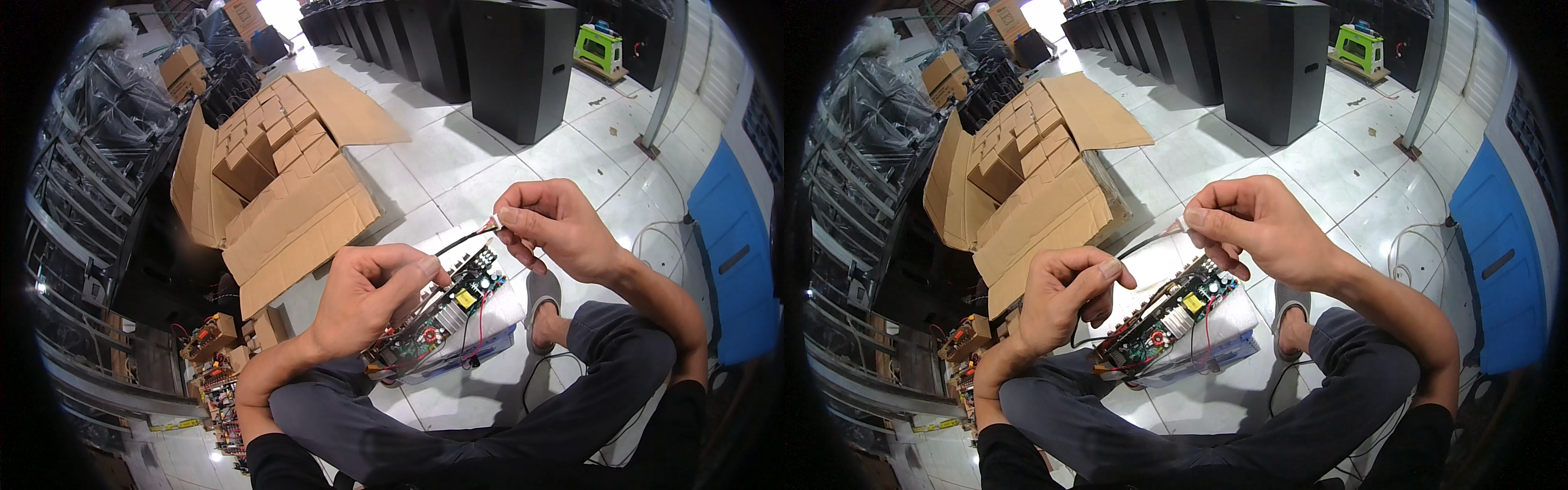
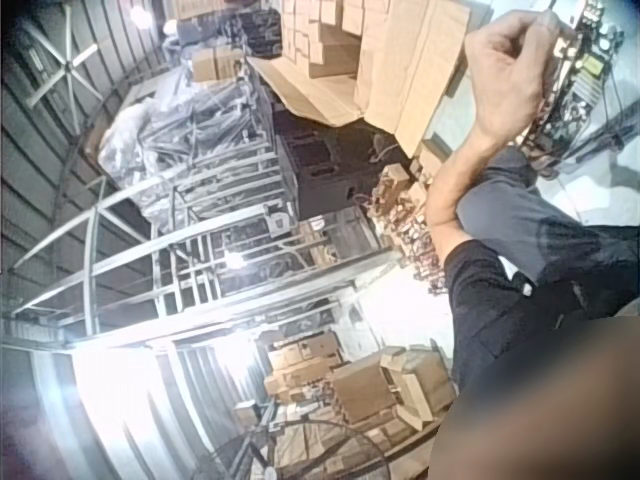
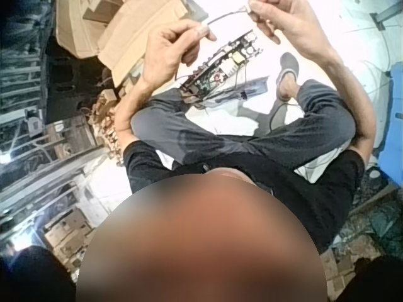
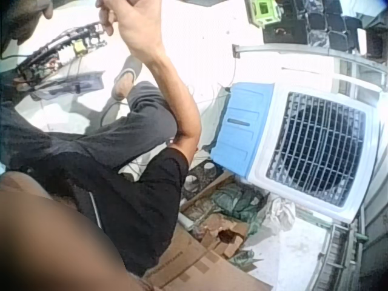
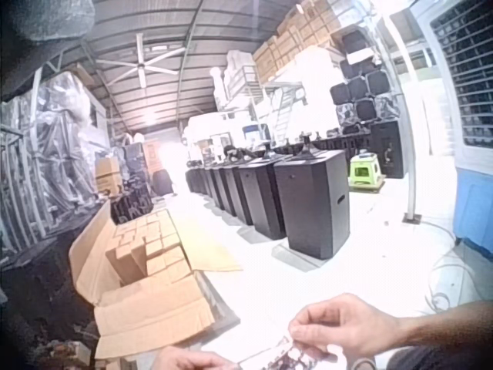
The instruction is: The person sits on the floor and uses a hot glue gun to apply glue to wires and components on a circuit board. They handle the board and wires, applying glue to multiple points and adjusting connections.
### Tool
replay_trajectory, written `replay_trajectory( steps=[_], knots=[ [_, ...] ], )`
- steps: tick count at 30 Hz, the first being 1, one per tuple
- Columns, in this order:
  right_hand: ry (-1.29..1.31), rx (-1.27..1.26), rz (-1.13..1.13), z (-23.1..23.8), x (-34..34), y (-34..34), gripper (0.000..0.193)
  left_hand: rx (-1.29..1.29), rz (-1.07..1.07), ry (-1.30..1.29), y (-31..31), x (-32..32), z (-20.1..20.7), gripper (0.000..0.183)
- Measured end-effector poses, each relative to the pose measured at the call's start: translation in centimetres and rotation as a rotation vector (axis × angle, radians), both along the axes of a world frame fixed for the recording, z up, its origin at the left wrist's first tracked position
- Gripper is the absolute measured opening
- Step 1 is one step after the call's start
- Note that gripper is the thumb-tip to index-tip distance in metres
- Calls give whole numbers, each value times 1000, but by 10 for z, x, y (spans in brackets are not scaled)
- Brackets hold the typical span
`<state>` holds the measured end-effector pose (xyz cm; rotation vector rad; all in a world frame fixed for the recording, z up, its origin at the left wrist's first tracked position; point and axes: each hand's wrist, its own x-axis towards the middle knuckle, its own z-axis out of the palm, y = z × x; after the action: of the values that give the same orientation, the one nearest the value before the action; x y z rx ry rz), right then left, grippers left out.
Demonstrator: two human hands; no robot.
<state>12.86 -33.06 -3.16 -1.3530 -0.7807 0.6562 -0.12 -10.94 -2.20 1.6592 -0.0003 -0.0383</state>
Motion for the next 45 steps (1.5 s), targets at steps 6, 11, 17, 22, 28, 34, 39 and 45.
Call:
replay_trajectory(
  steps=[6,11,17,22,28,34,39,45],
  knots=[
    [80,13,29,-3,3,1,25,-26,0,28,0,1,1,27],
    [181,7,52,-5,4,1,25,-4,-10,49,-1,4,1,32],
    [261,-3,71,-8,7,2,23,10,-43,49,1,5,1,37],
    [298,-29,75,-5,6,2,23,-46,-65,92,3,7,0,37],
    [296,-39,71,-6,6,2,24,-106,-76,135,4,7,1,37],
    [190,-98,-23,-6,5,5,28,-151,-36,103,4,7,-1,37],
    [188,-151,-165,-7,10,4,31,-205,11,116,9,9,-1,38],
    [166,-188,-189,-11,11,3,30,-316,11,156,11,12,-2,36]
  ],
)
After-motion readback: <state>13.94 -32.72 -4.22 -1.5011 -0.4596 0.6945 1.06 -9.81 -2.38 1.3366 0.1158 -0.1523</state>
